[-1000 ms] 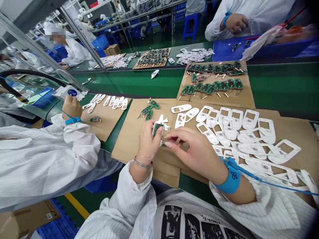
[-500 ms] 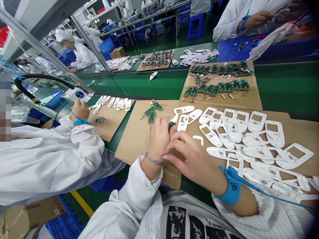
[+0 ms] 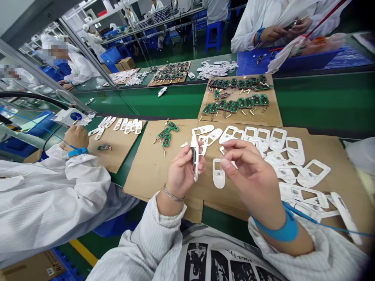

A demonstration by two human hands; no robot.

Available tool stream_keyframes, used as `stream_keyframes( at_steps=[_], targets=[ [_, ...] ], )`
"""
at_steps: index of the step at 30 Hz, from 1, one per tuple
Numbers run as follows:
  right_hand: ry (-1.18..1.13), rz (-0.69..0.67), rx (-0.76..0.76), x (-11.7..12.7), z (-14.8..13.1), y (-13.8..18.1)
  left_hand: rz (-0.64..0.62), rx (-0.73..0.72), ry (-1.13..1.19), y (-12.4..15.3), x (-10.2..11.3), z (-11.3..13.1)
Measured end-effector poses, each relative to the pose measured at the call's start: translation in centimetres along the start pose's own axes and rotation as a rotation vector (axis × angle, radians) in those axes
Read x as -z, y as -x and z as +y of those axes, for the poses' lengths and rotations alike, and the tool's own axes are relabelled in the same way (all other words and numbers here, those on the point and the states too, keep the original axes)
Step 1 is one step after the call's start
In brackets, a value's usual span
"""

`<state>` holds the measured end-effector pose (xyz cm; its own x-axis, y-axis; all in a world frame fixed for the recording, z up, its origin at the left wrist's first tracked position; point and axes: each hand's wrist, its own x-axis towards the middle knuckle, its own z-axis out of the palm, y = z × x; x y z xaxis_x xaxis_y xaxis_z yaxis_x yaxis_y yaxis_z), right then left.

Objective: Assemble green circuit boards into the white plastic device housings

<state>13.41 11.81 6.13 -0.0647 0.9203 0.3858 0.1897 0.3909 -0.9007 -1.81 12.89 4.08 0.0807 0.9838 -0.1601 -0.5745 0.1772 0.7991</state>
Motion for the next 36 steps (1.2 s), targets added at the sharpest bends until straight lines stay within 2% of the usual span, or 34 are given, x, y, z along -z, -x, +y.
stream_keyframes(
  at_steps=[3,6,13,21,24,30,36],
  targets=[
    [-0.126,0.011,-0.157,0.2,0.9,-0.1,-0.052,0.158,0.314,0.6,-1.3,-0.6],
    [-0.093,0.02,-0.183,-0.5,0.9,0.2,-0.034,0.229,0.427,0.9,-2.2,-1.4],
    [0.045,0.028,-0.083,-1.0,-0.3,0.4,-0.08,0.258,0.486,1.0,-2.7,-2.2],
    [-0.029,0.063,-0.039,1.9,-0.3,-0.2,-0.13,0.284,0.42,1.7,-2.7,-1.6],
    [0.103,0.019,0.066,2.9,-0.9,-0.6,-0.154,0.317,0.456,1.8,-2.9,-1.4],
    [0.5,-0.247,0.496,3.7,-2.0,-2.0,-0.135,0.493,0.546,1.9,-3.1,-1.4],
    [0.603,-0.317,0.523,3.6,-2.1,-2.5,-0.203,0.553,0.697,1.8,-3.0,-1.8]
  ],
)
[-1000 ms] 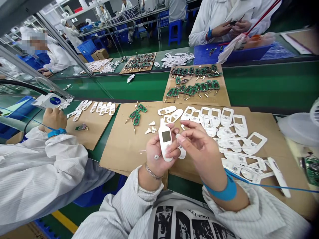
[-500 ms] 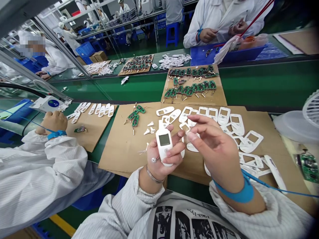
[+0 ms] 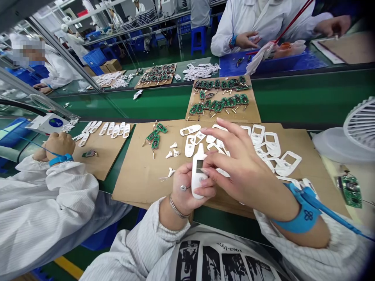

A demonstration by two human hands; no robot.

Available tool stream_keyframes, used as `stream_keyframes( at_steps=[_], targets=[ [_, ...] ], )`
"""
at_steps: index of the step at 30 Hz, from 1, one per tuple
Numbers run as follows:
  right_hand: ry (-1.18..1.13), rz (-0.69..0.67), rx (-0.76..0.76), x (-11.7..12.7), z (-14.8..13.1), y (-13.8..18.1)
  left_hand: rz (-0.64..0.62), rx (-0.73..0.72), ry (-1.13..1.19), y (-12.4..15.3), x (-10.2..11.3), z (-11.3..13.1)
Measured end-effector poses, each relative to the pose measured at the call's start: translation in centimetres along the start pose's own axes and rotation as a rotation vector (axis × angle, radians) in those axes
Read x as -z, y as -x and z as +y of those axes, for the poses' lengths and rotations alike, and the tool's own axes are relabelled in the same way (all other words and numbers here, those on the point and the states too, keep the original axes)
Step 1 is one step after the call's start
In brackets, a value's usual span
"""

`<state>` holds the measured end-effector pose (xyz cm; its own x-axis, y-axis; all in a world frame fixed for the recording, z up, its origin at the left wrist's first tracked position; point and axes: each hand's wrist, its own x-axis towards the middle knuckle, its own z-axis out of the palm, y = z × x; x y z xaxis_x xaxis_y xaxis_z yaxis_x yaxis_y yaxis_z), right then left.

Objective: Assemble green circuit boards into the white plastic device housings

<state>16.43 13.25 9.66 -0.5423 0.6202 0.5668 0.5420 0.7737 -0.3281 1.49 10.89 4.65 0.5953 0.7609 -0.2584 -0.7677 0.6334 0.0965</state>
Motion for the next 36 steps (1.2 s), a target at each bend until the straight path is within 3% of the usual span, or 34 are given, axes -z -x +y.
stream_keyframes(
  at_steps=[9,17,22,26,32,36],
  targets=[
    [-0.02,-0.003,0.0,0.3,0.4,0.2,-0.043,0.081,0.047,0.0,0.2,-0.3],
    [-0.333,0.027,-0.334,-1.1,0.3,0.5,0.004,0.09,0.033,0.3,-0.3,-0.9],
    [-0.489,-0.071,-0.412,-1.4,0.1,0.8,0.013,0.094,0.043,0.4,-0.3,-0.8],
    [-0.592,-0.076,-0.486,-1.0,0.9,1.2,0.011,0.06,-0.001,0.7,-0.7,-0.7],
    [-0.648,0.012,-0.509,-1.5,0.8,1.6,-0.024,0.033,-0.001,0.8,-0.6,-0.8],
    [-0.484,0.193,-0.432,-1.7,0.3,1.7,-0.023,-0.069,-0.045,0.7,-0.5,-0.7]
  ],
)
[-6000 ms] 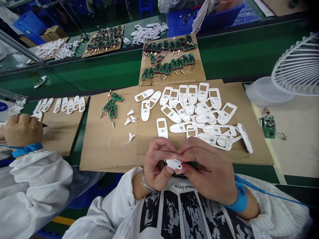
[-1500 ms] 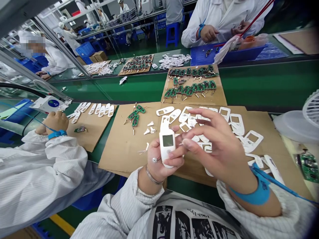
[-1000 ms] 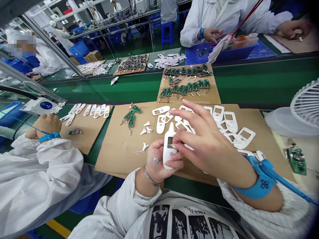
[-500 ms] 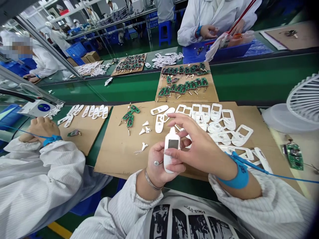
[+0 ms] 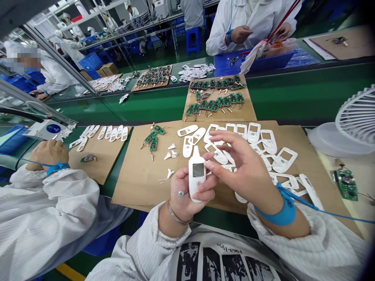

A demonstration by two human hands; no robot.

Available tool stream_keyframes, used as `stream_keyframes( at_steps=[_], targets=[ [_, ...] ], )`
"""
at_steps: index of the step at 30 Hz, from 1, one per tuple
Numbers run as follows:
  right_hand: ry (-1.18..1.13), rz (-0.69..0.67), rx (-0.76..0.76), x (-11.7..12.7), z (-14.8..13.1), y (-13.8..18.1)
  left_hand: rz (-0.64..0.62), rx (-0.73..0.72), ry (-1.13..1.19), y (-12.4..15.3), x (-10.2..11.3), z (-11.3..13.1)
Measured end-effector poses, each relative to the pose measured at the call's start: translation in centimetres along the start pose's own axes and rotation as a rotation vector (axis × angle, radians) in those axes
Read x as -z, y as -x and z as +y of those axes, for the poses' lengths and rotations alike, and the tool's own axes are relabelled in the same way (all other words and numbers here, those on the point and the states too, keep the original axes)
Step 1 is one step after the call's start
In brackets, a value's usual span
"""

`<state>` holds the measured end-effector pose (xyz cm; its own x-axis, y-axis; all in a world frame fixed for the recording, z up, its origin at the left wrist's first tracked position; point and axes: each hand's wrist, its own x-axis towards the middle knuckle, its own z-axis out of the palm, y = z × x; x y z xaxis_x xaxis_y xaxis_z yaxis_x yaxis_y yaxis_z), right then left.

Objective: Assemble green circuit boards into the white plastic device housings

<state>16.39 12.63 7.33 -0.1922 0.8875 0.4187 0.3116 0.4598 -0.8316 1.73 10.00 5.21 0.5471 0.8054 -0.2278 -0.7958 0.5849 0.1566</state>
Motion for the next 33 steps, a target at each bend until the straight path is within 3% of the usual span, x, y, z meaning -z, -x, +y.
stream_keyframes(
  at_steps=[3,6,13,17,24,28,29,33],
  targets=[
    [0.122,0.019,0.161,0.0,-0.5,0.2,0.056,-0.023,-0.07,-0.2,0.0,0.0],
    [0.15,0.006,0.219,-0.1,-0.8,0.2,0.111,-0.013,-0.105,-0.2,0.0,-0.2],
    [0.138,0.058,0.101,-0.3,-0.1,0.0,0.097,0.031,-0.193,0.0,-0.2,-0.2],
    [0.17,-0.043,0.042,-0.6,0.7,0.8,0.094,0.032,-0.288,0.3,0.3,-0.2],
    [0.34,-0.143,0.152,-0.9,3.1,2.9,0.068,0.026,-0.416,-0.4,2.8,0.1],
    [0.349,-0.007,0.154,0.1,5.0,3.7,0.273,-0.132,-0.762,-1.9,2.9,4.1],
    [0.345,0.032,0.157,0.2,5.5,3.9,0.358,-0.194,-0.926,-2.6,2.7,5.9],
    [0.361,0.096,0.219,0.2,7.2,4.2,0.559,-0.395,-1.168,-7.3,2.4,14.1]
  ],
)
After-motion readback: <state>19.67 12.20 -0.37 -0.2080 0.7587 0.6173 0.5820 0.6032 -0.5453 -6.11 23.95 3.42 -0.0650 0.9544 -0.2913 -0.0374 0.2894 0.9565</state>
